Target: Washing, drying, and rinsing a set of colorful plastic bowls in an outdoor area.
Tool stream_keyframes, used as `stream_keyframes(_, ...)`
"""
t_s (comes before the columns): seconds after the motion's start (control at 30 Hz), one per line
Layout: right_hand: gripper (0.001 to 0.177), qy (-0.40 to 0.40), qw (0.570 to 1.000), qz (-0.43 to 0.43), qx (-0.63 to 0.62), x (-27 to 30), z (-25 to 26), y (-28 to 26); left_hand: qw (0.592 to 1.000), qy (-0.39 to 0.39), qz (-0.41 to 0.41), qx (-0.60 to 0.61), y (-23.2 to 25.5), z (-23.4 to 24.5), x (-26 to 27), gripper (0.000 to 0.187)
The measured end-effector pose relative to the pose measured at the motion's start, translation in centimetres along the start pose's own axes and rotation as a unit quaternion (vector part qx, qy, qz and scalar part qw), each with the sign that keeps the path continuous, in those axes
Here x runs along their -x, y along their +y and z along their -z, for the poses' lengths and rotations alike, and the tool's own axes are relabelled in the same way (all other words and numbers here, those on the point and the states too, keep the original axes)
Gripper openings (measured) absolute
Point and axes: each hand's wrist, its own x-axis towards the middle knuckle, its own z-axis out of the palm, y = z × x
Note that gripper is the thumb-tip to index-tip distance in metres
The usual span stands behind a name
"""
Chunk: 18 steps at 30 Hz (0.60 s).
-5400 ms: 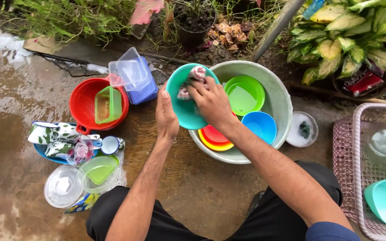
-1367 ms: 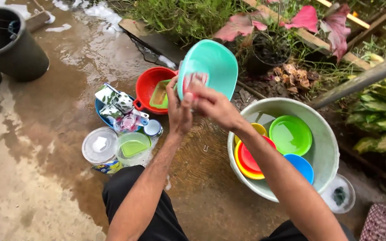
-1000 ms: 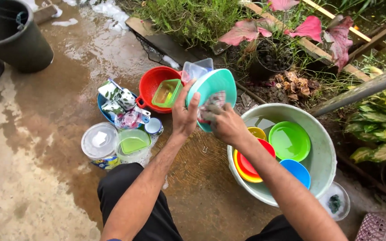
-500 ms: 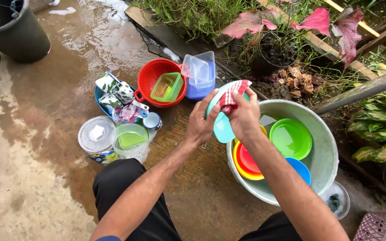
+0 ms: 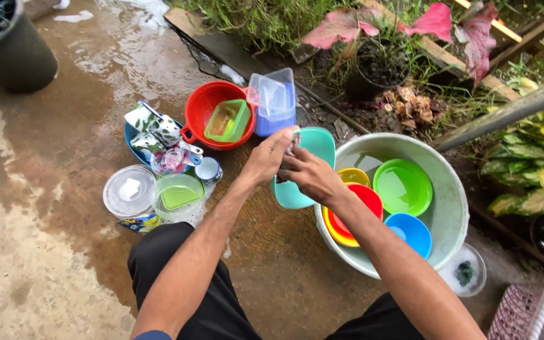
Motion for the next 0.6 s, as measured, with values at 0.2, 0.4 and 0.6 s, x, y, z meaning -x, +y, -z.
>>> stream_keyframes(0.2,0.020,0.071,0.971,0.069,0.220,0.7,1.5,1.0,0.998,-0.063,0.003,0.014,1.4,0.1,2.0,0.051)
stream_keyframes(0.4,0.034,-0.034,0.955,-0.170,0.241,2.2,2.7,1.2,0.999,-0.025,-0.030,-0.005,-1.5,0.2,-0.9,0.052)
stream_keyframes(0.6,0.041,-0.287,0.839,-0.425,-0.183,1.7,1.9,-0.5,0.985,0.049,-0.148,0.069,-1.2,-1.2,-0.3,0.063)
